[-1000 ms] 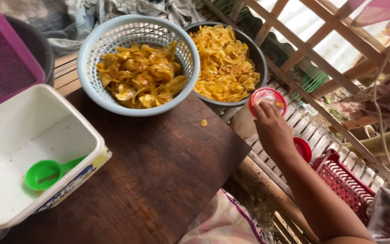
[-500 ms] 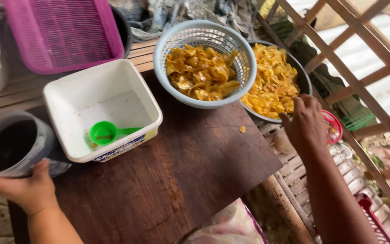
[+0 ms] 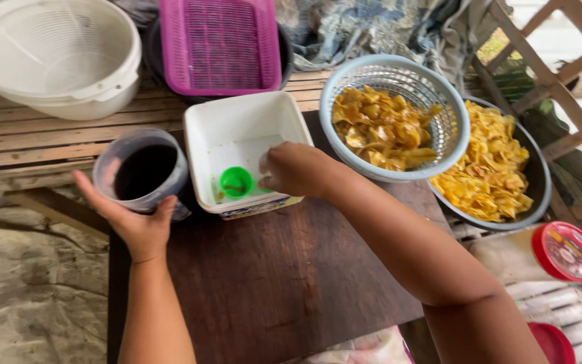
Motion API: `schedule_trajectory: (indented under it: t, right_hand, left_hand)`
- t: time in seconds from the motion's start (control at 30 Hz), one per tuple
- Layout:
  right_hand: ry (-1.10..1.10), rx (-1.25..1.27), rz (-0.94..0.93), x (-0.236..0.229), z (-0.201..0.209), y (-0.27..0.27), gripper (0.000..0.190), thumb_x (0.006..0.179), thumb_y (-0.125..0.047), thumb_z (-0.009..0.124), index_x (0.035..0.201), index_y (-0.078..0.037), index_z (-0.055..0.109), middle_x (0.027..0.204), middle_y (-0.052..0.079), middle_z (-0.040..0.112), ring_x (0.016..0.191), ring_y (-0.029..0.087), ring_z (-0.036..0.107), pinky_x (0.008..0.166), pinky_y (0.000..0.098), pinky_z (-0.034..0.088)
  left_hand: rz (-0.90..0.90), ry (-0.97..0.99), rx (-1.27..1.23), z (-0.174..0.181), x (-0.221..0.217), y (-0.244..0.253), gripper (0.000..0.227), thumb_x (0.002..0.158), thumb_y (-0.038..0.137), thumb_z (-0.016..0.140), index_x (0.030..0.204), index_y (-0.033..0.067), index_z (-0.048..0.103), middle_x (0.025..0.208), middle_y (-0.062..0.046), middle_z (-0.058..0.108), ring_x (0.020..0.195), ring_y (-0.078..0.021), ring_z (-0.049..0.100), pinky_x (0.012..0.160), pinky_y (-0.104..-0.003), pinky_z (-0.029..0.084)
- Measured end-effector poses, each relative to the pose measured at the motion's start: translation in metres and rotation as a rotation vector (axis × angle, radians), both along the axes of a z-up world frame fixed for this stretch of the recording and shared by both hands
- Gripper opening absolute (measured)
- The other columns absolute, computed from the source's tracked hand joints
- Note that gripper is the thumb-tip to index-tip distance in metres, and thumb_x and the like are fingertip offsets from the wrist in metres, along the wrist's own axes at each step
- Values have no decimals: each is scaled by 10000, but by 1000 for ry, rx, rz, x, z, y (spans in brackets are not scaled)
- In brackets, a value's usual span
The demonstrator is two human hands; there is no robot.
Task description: The person transfers fried banana chips from a strainer into a plastic bin and uses a scoop to pour a dark liquid over them while tossing them by hand.
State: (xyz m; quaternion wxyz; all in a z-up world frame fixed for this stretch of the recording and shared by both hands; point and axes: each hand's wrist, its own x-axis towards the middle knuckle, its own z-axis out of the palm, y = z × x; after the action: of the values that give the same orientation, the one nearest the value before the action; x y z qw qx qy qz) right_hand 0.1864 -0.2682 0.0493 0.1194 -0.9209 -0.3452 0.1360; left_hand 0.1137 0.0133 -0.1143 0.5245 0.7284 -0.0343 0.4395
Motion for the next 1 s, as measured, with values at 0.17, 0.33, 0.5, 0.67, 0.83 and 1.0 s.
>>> schedule_trajectory:
  t: [0.17, 0.33, 0.5, 0.67, 0.83, 1.0]
  right_hand:
    - [341, -517, -36, 50, -49, 38, 696, 823, -665, 736, 927, 21, 794, 887, 189, 756, 819, 314, 703, 749, 436, 524]
    - [355, -454, 9, 65, -88, 52, 506, 733, -516, 811, 917, -45, 790, 847, 120, 762, 778, 247, 722, 727, 392, 552]
    - [310, -473, -143, 64, -83, 67, 580, 782, -591, 761, 951, -39, 811, 863, 101, 786, 806, 241, 749, 760, 392, 574]
    - [44, -547, -102, 56, -73, 81, 771, 682, -687, 850, 1100, -49, 732, 1070, 119, 719, 984, 293, 695, 831, 429, 551]
    - [94, -591, -103, 66, -84, 73, 678, 672, -621, 869, 1037, -59, 769, 1062, 96, 757, 976, 277, 714, 825, 423, 566]
    - [329, -576, -105, 89, -120, 70, 554, 726, -522, 860, 940, -13, 808, 861, 78, 787, 746, 191, 737, 722, 347, 604]
  left_hand:
    - [-27, 20, 4, -5, -1, 3, 1367, 841, 646, 860, 1664, 49, -54, 1654, -242, 346, 1497, -323, 405, 1302, -443, 319]
    - [-36, 46, 25, 1, 0, 5, 1349, 840, 644, 835, 1657, 43, -55, 1671, -257, 289, 1559, -342, 366, 1347, -474, 312]
    - [-36, 47, 23, 3, -2, 4, 1332, 837, 632, 836, 1657, 44, -34, 1670, -260, 293, 1578, -351, 356, 1347, -482, 303]
    - [-62, 49, 19, 7, -3, 7, 1340, 834, 630, 841, 1658, 47, -40, 1664, -249, 327, 1572, -343, 375, 1345, -474, 306]
    - [-83, 43, -4, 12, -1, 10, 1346, 821, 624, 855, 1655, 54, -34, 1624, -245, 404, 1531, -343, 431, 1326, -466, 337]
    - [-73, 53, 14, 12, 0, 13, 1354, 811, 651, 840, 1655, 50, -31, 1629, -257, 411, 1540, -352, 422, 1330, -464, 325]
